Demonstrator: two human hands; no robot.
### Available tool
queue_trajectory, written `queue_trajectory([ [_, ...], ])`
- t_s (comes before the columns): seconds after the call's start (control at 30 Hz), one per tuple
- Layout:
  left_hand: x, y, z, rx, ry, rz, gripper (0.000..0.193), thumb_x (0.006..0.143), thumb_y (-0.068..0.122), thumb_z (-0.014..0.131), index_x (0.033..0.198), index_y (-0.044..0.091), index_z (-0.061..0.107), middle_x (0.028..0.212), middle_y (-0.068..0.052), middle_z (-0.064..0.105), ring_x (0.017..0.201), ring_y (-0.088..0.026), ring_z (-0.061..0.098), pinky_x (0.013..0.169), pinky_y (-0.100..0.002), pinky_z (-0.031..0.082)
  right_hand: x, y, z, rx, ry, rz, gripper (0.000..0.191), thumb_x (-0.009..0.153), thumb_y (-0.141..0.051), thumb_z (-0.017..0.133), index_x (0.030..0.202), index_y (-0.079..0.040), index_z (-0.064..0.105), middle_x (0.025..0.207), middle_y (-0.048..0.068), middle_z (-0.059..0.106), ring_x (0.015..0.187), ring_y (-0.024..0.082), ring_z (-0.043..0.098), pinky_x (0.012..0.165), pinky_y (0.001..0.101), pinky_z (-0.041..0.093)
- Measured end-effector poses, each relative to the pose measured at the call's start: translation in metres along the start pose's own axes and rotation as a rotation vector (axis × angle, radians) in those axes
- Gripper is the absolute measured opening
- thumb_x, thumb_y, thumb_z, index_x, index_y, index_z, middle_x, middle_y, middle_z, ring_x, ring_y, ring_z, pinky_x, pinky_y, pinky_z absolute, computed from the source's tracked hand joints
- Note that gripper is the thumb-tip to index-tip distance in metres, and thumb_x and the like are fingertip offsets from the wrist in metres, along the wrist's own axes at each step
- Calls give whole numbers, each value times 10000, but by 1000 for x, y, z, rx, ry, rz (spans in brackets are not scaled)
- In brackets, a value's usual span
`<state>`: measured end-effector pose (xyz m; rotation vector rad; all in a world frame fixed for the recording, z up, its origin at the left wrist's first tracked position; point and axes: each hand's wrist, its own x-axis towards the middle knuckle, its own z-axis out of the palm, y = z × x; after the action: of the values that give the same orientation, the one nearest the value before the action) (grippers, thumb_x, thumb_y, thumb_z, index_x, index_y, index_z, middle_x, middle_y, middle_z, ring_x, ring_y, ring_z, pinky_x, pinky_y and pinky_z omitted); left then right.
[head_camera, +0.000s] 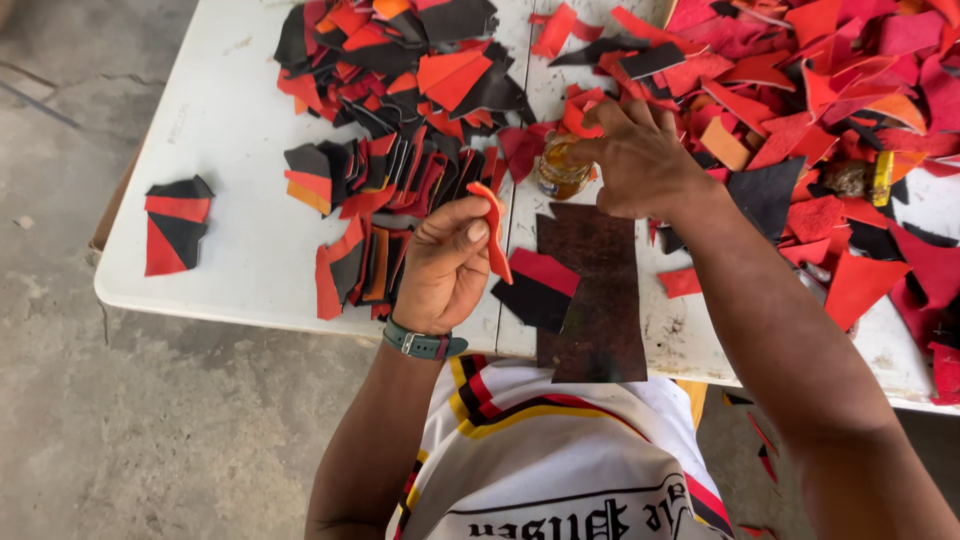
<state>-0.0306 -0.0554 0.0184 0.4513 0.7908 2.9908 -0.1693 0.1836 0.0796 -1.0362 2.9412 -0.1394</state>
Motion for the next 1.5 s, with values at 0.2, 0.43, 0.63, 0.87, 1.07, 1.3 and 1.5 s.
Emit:
queue_trajectory([
  [0.2,-5,3,-2,-44,-14,-9,325,1010,-152,618,1301,-29,692,1226,-148,723,1162,-172,700,1077,-279,537,31,-15,9,-115,-245,61,730,647,-32,746,1307,-339,700,1352,65,494,1330,333,383,1132,570,300],
  [0.43,-4,-2,4,5,-44,-38,276,1030,-120,603,1268,-13,693,1255,-155,720,1182,-178,699,1053,-267,550,38,-19,7,-189,-310,59,687,672,-2,725,1273,-336,729,1354,68,504,1324,341,394,1160,598,267],
  [0.63,-4,0,4,26,-34,-36,348,1007,-166,608,1311,-18,688,1291,-191,715,1179,-185,695,907,-215,540,-15,-5,-19,147,102,-4,655,586,-3,696,1188,-252,771,1470,103,481,1361,381,378,1072,616,300],
  [0.87,8,-24,21,30,-113,-5,358,997,-160,625,1314,-4,681,1315,-164,699,1226,-204,679,1075,-331,555,-110,-31,-40,1042,343,-346,570,702,105,702,1215,-143,711,1479,85,461,1426,263,445,1226,449,390],
  [1.07,16,-39,41,43,-172,-68,392,993,-163,647,1356,-14,660,1367,-137,670,1239,-192,671,1091,-334,550,-122,-53,-42,1026,361,-347,661,680,139,680,1290,-116,675,1521,93,390,1438,288,429,1219,436,389],
  [1.3,19,-37,43,73,-182,-45,399,1019,-149,649,1396,-21,631,1367,-158,646,1241,-178,653,1079,-311,544,-124,-55,-45,888,405,-326,620,706,122,692,1269,-137,690,1496,109,403,1434,297,453,1175,415,452],
  [1.5,19,-29,46,86,-193,-49,527,998,-139,671,1493,0,555,1501,-168,567,1257,-208,657,1033,-370,581,-132,-69,-48,661,510,-298,581,696,96,743,1214,-165,711,1453,129,465,1382,310,485,1103,418,466],
])
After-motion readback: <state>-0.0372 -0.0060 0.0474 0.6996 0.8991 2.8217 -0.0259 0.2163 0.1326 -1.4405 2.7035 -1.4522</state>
